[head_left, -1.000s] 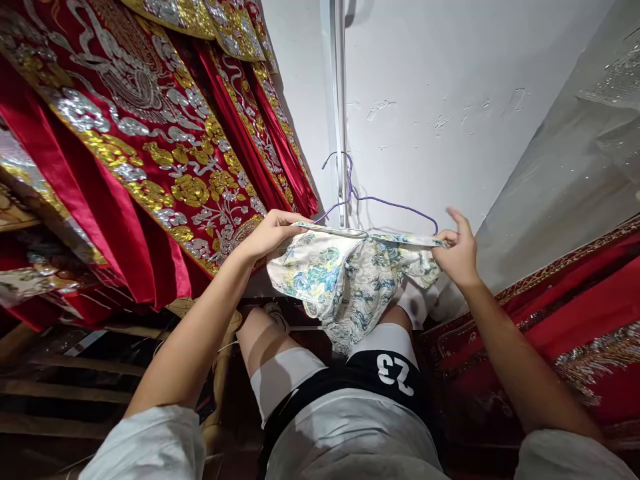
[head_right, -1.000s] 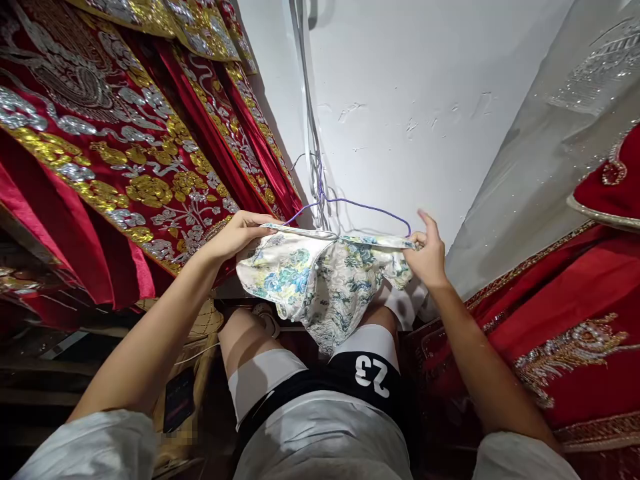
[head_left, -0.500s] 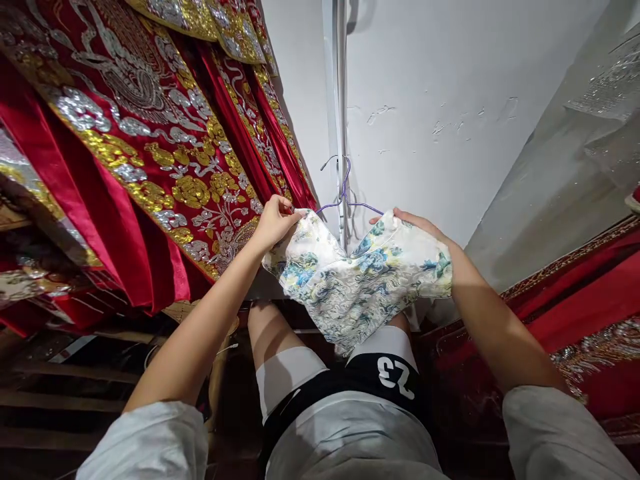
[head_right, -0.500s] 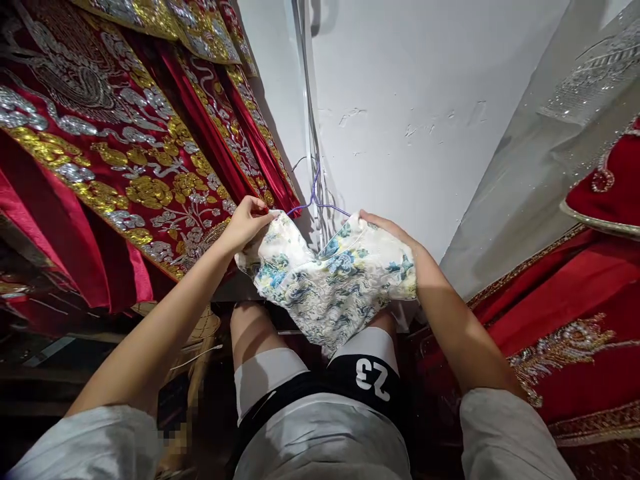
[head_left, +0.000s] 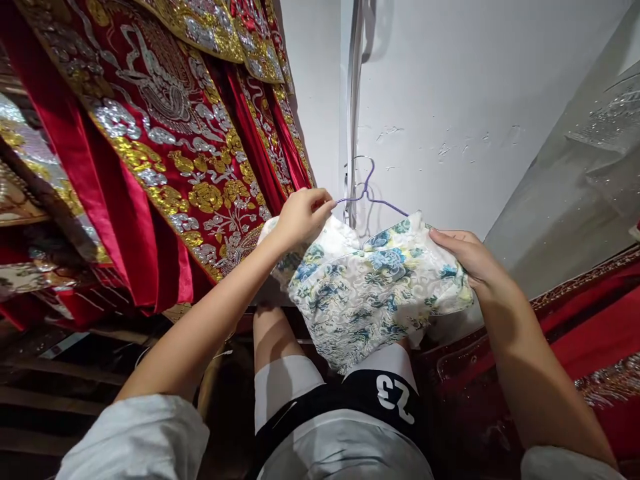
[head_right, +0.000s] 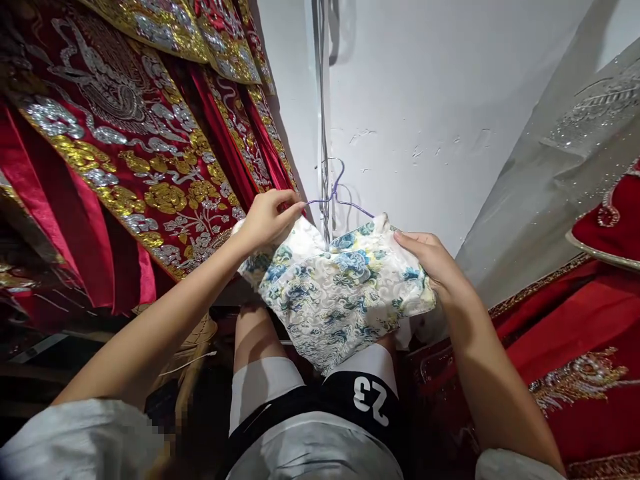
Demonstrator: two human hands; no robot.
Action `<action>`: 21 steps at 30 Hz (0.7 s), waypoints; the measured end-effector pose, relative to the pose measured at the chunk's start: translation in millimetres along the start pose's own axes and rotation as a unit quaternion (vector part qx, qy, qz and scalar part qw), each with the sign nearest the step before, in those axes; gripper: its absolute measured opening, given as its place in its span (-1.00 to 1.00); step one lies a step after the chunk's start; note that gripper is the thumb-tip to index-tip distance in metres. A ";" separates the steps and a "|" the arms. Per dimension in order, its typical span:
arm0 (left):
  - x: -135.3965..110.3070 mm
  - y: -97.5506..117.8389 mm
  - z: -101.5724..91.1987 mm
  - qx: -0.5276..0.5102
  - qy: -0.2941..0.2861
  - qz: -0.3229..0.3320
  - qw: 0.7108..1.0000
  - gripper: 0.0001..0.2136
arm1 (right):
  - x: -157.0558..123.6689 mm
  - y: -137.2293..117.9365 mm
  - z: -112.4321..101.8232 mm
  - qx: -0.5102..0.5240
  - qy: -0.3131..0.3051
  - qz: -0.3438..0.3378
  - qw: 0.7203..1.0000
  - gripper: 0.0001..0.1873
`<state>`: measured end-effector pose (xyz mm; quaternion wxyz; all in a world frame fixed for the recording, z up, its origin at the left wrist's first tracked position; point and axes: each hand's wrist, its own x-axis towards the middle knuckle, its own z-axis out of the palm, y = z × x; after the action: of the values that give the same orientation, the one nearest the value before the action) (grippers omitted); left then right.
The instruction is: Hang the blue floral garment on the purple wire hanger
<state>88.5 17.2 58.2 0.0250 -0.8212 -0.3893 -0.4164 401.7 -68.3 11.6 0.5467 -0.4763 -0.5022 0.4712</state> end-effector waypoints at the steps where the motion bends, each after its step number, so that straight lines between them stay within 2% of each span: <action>1: 6.7 1.6 3.4 0.008 -0.005 0.010 1.000 -0.78 | -4.1 -0.6 -3.1 -0.002 0.005 0.004 1.000 -0.54; 3: 12.9 5.6 9.8 0.023 -0.032 0.038 0.999 -0.79 | -13.4 -0.9 -12.0 -0.027 -0.018 0.024 0.999 -0.56; 4: 11.9 8.2 12.5 0.035 -0.049 0.058 0.997 -0.79 | -18.6 -0.8 -16.1 -0.054 -0.054 0.037 0.996 -0.55; 6: 1.9 13.9 16.4 0.061 -0.082 0.113 0.988 -0.78 | -29.6 -0.7 -19.4 -0.136 -0.176 0.062 0.973 -0.49; 8: -16.8 17.8 17.6 0.075 -0.113 0.184 0.974 -0.79 | -40.2 -0.5 -12.7 -0.233 -0.326 0.070 0.914 -0.43; 10: -39.9 17.3 15.7 0.065 -0.139 0.245 0.957 -0.79 | -48.4 0.5 3.0 -0.305 -0.424 0.044 0.852 -0.44; 11: -51.4 15.0 13.8 0.055 -0.147 0.265 0.951 -0.78 | -51.0 1.5 12.8 -0.327 -0.435 0.022 0.839 -0.48; 12: -61.8 11.5 11.3 0.046 -0.149 0.275 0.949 -0.76 | -52.4 2.8 22.9 -0.336 -0.422 -0.003 0.842 -0.53; 14: -78.0 2.8 5.6 0.031 -0.137 0.277 0.951 -0.75 | -51.5 6.6 41.9 -0.328 -0.343 -0.059 0.878 -0.58; 16: -87.5 -5.2 1.0 0.022 -0.119 0.271 0.955 -0.74 | -47.0 11.5 59.4 -0.294 -0.267 -0.143 0.907 -0.41; 17: -90.5 -8.2 -0.2 0.017 -0.110 0.270 0.957 -0.74 | -44.3 14.0 68.2 -0.273 -0.253 -0.196 0.907 -0.31; 19: -95.2 -11.9 0.2 0.011 -0.096 0.269 0.958 -0.73 | -39.2 17.9 87.0 -0.230 -0.268 -0.303 0.885 -0.27; 21: -99.8 -13.1 3.2 0.011 -0.093 0.269 0.959 -0.72 | -36.3 19.5 107.2 -0.189 -0.304 -0.393 0.847 -0.45</action>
<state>47.1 -34.3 -17.7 0.1088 -0.9303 -0.1596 -0.3120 292.2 -97.3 -7.0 0.4054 -0.1663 -0.8679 0.2339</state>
